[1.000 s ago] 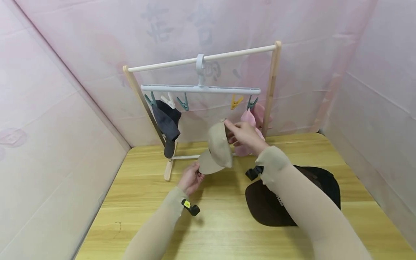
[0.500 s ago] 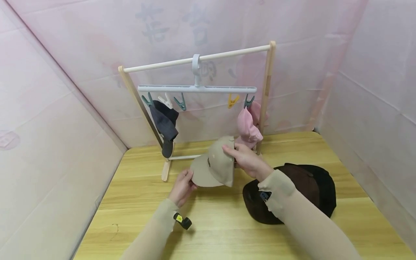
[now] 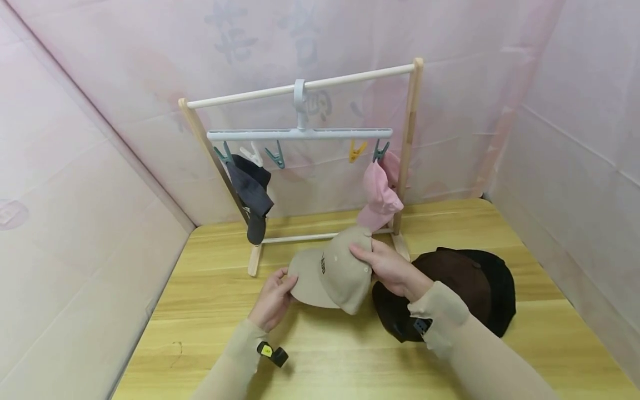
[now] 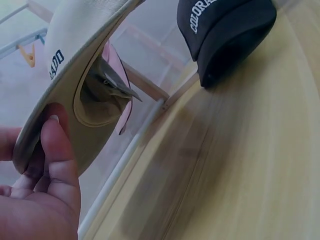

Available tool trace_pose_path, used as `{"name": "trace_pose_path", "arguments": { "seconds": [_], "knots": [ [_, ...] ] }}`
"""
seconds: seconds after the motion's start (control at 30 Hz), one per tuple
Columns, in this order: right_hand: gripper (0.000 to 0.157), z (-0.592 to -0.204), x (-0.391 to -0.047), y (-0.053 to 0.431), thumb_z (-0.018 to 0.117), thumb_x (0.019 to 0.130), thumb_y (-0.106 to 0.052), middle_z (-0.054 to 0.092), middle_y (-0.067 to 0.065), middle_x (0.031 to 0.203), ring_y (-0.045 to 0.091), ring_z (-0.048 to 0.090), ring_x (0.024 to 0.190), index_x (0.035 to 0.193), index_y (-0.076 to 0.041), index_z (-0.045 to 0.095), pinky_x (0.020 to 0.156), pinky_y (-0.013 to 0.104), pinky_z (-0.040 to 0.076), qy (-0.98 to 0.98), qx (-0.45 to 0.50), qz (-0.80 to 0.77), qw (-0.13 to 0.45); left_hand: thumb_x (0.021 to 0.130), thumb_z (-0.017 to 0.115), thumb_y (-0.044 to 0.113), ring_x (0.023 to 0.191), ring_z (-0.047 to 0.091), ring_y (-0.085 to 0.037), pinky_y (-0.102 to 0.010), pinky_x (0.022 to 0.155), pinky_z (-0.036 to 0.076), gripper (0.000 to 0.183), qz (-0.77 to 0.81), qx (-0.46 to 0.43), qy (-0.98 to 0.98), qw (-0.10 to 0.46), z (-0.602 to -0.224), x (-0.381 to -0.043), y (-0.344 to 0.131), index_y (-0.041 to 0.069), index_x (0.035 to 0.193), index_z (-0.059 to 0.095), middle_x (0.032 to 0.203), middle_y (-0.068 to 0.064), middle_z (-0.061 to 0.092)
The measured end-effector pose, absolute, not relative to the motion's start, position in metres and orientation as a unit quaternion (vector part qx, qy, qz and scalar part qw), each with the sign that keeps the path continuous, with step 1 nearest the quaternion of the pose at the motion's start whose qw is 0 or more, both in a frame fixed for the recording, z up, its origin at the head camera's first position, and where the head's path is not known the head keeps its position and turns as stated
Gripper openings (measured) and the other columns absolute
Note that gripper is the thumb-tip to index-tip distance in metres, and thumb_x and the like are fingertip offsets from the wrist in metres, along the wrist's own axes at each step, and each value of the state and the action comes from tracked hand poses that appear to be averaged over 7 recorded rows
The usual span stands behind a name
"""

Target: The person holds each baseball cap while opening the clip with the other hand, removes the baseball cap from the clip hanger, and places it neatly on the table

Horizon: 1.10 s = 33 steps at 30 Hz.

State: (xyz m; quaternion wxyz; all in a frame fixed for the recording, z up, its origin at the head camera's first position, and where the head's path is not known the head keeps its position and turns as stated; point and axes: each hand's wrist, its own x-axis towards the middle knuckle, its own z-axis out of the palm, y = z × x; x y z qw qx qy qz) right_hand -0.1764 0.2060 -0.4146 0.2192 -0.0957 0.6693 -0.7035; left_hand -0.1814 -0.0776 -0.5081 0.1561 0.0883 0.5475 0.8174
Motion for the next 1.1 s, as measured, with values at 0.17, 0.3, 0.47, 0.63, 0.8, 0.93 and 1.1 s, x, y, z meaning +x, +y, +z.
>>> {"name": "trace_pose_path", "arguments": {
  "seconds": [0.17, 0.3, 0.47, 0.63, 0.8, 0.93, 1.1],
  "knots": [
    [0.049, -0.415, -0.168, 0.21, 0.044, 0.102, -0.04, 0.066, 0.01, 0.113, 0.025, 0.065, 0.102, 0.134, -0.002, 0.043, 0.082, 0.043, 0.053, 0.674, -0.101, -0.692, 0.24, 0.102, 0.048, 0.013, 0.073, 0.066, -0.012, -0.025, 0.062, 0.051, 0.028, 0.818, 0.091, 0.544, 0.16, -0.506, -0.176, -0.079, -0.001, 0.125, 0.039, 0.088, -0.005, 0.069],
    [0.046, -0.415, -0.163, 0.211, 0.043, 0.103, -0.036, 0.064, 0.008, 0.121, 0.022, 0.061, 0.11, 0.134, -0.002, 0.045, 0.091, 0.038, 0.049, 0.654, -0.119, -0.7, 0.261, 0.101, 0.05, 0.013, 0.073, 0.066, -0.013, -0.025, 0.061, 0.05, 0.026, 0.814, 0.089, 0.551, 0.16, -0.507, -0.172, -0.079, 0.001, 0.121, 0.04, 0.087, -0.005, 0.068],
    [0.044, -0.416, -0.162, 0.215, 0.044, 0.104, -0.032, 0.061, 0.006, 0.124, 0.02, 0.058, 0.114, 0.136, -0.003, 0.042, 0.093, 0.035, 0.047, 0.638, -0.113, -0.719, 0.252, 0.1, 0.052, 0.011, 0.077, 0.066, -0.015, -0.027, 0.065, 0.051, 0.024, 0.799, 0.098, 0.569, 0.167, -0.509, -0.166, -0.081, 0.002, 0.118, 0.041, 0.088, -0.006, 0.069],
    [0.05, -0.414, -0.165, 0.226, 0.048, 0.102, -0.035, 0.063, 0.006, 0.12, 0.02, 0.061, 0.108, 0.135, 0.001, 0.045, 0.089, 0.038, 0.05, 0.682, -0.083, -0.693, 0.218, 0.099, 0.054, 0.012, 0.077, 0.064, -0.016, -0.028, 0.066, 0.049, 0.026, 0.775, 0.104, 0.598, 0.178, -0.51, -0.162, -0.082, -0.001, 0.118, 0.044, 0.09, -0.007, 0.069],
    [0.05, -0.408, -0.167, 0.24, 0.048, 0.101, -0.038, 0.063, 0.009, 0.113, 0.022, 0.064, 0.099, 0.13, 0.003, 0.047, 0.083, 0.042, 0.052, 0.731, -0.07, -0.646, 0.208, 0.098, 0.054, 0.009, 0.072, 0.062, -0.014, -0.026, 0.065, 0.051, 0.027, 0.766, 0.11, 0.604, 0.188, -0.51, -0.158, -0.079, -0.01, 0.116, 0.047, 0.087, -0.005, 0.067],
    [0.051, -0.4, -0.168, 0.254, 0.048, 0.101, -0.038, 0.062, 0.012, 0.106, 0.023, 0.064, 0.09, 0.127, 0.006, 0.047, 0.077, 0.042, 0.054, 0.76, -0.068, -0.614, 0.2, 0.097, 0.055, 0.007, 0.069, 0.06, -0.014, -0.026, 0.064, 0.052, 0.024, 0.762, 0.108, 0.607, 0.198, -0.511, -0.154, -0.07, -0.012, 0.112, 0.049, 0.085, -0.006, 0.066],
    [0.052, -0.393, -0.17, 0.271, 0.049, 0.101, -0.036, 0.063, 0.013, 0.103, 0.022, 0.064, 0.085, 0.132, 0.006, 0.049, 0.07, 0.039, 0.055, 0.796, -0.066, -0.572, 0.188, 0.096, 0.056, 0.007, 0.065, 0.059, -0.014, -0.025, 0.062, 0.052, 0.021, 0.758, 0.102, 0.611, 0.203, -0.514, -0.151, -0.058, -0.01, 0.107, 0.052, 0.081, -0.007, 0.065]
  ]
}}
